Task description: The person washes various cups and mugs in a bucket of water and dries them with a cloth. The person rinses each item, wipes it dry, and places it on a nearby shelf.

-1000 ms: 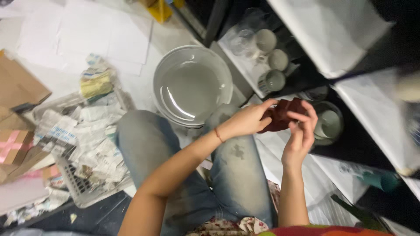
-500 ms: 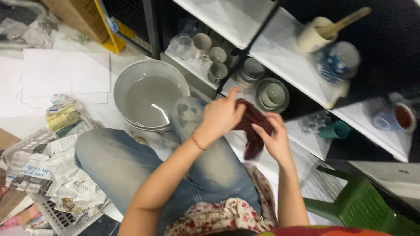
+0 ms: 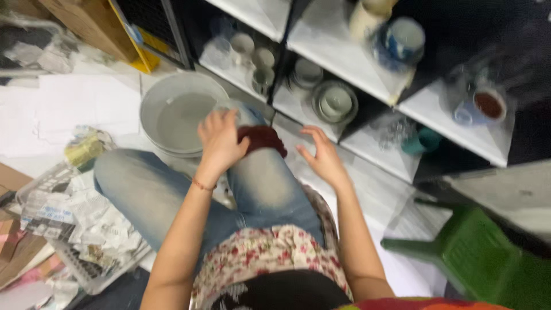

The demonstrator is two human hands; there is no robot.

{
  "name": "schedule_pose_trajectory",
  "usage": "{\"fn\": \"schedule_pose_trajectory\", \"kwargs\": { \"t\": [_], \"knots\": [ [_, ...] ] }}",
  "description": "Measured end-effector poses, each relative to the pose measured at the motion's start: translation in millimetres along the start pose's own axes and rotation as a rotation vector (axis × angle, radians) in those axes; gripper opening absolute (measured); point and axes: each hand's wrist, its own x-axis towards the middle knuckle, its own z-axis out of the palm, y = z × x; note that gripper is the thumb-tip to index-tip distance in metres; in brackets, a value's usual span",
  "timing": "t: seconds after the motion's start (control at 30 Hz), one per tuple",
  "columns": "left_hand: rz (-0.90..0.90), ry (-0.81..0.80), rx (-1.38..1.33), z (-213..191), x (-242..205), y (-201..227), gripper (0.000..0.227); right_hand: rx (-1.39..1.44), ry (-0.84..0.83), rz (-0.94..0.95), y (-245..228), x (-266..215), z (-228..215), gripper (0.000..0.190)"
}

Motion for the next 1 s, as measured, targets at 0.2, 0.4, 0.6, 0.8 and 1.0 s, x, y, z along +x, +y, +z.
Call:
{"fn": "schedule_pose_trajectory", "kwargs": {
  "t": [0.2,0.4,0.6,0.8,1.0],
  "knots": [
    [0.449,-0.089,-0.097,46,6,82,0.068,0.039,-0.266,0.294,9,-61,-54,0.035],
    [0.682,-0.512,-0.168,97,7,178,0.057,-0.078,-0.074,0.510,4,-104,-109,0.028],
    [0.745,-0.506,-0.302,127,22,260,0.066,-0.233,0.464,0.388,22,-117,-181,0.010],
    [0.655,-0.470,-0.339,175,71,331,0.071,-0.387,0.561,0.293,48,-86,-254,0.028],
    [0.484,-0.362,-0.411,226,116,367,0.085,-0.599,0.420,0.264,90,-61,-284,0.027]
  ]
}}
